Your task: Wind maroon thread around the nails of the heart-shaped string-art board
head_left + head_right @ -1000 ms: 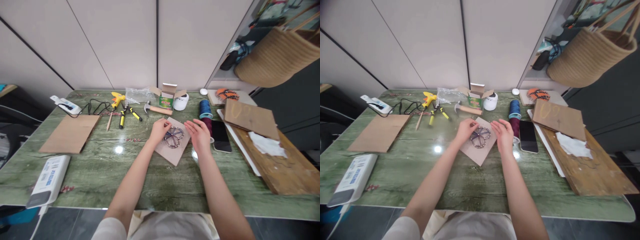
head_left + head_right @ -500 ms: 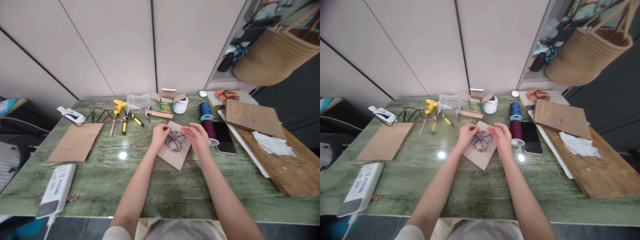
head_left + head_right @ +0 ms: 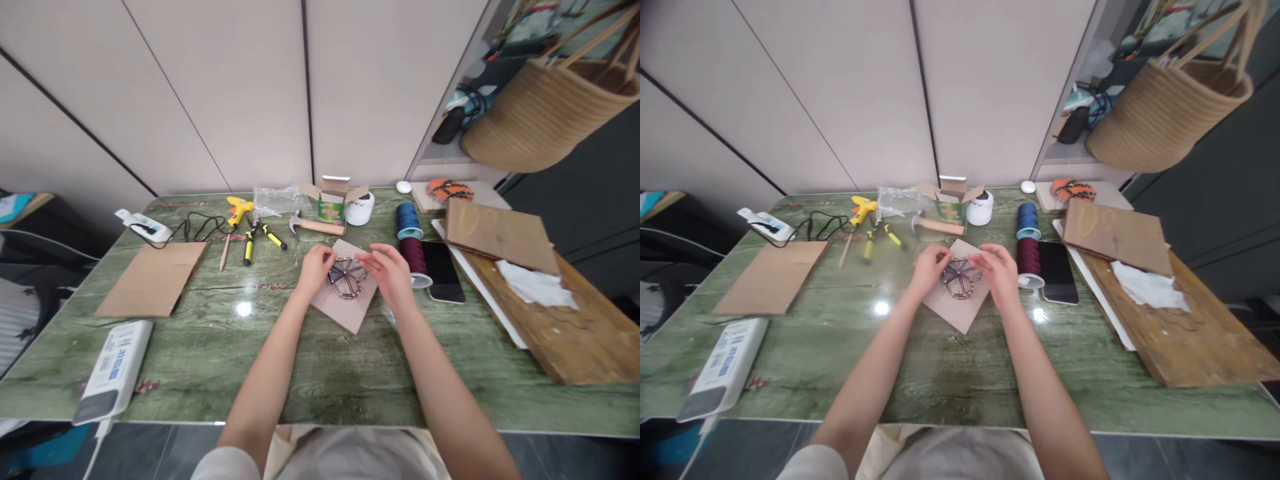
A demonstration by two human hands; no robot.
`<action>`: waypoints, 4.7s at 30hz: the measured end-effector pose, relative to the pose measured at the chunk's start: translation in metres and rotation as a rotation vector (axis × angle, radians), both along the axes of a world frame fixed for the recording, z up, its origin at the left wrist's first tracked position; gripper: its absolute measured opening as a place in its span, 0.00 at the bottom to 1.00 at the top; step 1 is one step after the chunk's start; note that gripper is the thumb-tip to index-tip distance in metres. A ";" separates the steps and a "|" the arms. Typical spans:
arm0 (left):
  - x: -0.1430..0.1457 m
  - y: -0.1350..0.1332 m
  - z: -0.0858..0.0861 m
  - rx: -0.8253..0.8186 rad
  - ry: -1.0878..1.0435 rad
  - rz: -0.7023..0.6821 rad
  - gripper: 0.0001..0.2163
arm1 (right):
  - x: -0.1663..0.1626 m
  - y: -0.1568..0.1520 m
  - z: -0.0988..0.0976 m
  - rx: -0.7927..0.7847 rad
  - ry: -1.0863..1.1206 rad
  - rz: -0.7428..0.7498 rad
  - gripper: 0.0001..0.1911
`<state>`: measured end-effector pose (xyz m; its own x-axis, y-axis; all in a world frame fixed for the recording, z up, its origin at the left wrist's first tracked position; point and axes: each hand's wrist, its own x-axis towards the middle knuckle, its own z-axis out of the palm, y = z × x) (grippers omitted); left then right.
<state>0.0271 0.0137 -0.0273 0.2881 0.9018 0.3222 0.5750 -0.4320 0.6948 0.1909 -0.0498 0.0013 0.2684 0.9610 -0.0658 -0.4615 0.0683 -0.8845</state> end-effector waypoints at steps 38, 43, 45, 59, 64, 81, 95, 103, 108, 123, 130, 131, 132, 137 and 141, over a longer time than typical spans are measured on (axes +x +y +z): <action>-0.018 -0.012 0.017 0.289 0.518 -0.214 0.06 | -0.012 -0.015 0.009 -0.151 -1.256 0.026 0.12; -0.018 -0.011 0.016 0.288 0.513 -0.215 0.06 | -0.014 -0.014 0.007 -0.149 -0.626 0.196 0.12; -0.018 -0.011 0.016 0.280 0.512 -0.217 0.06 | -0.016 -0.014 0.004 -0.175 -0.544 0.276 0.12; -0.018 -0.006 0.009 0.320 0.544 -0.212 0.07 | 0.005 -0.010 0.000 -0.285 -1.144 0.154 0.12; -0.018 -0.006 0.009 0.326 0.544 -0.209 0.08 | 0.004 -0.012 0.009 -0.263 -1.229 0.257 0.10; -0.018 -0.007 0.013 0.282 0.550 -0.225 0.09 | 0.013 -0.022 0.016 -0.481 -1.040 0.557 0.10; -0.017 -0.007 0.011 0.300 0.561 -0.229 0.09 | 0.011 -0.028 0.032 -0.386 -1.276 0.657 0.14; -0.018 -0.006 0.011 0.288 0.549 -0.241 0.09 | 0.010 -0.025 0.029 -0.385 -1.256 0.651 0.14; -0.018 -0.006 0.012 0.279 0.535 -0.232 0.10 | 0.017 -0.021 0.025 -0.354 -1.392 0.493 0.14; -0.020 -0.007 0.013 0.184 0.386 -0.234 0.10 | 0.021 -0.017 0.019 -0.370 -1.387 0.402 0.12; -0.011 -0.015 0.022 0.169 0.274 -0.243 0.10 | 0.018 -0.013 0.015 -0.369 -1.420 0.272 0.12; -0.008 -0.017 0.024 0.162 0.266 -0.261 0.10 | 0.018 -0.012 0.014 -0.362 -1.435 0.255 0.12; -0.005 -0.020 0.026 0.151 0.266 -0.281 0.10 | 0.017 -0.012 0.013 -0.351 -1.453 0.241 0.12; 0.006 -0.031 0.030 0.105 0.301 -0.294 0.10 | 0.013 -0.009 0.003 -0.268 -1.595 0.132 0.12; 0.013 -0.033 0.025 0.134 0.297 -0.199 0.09 | 0.006 -0.008 -0.004 -0.258 -1.673 0.061 0.13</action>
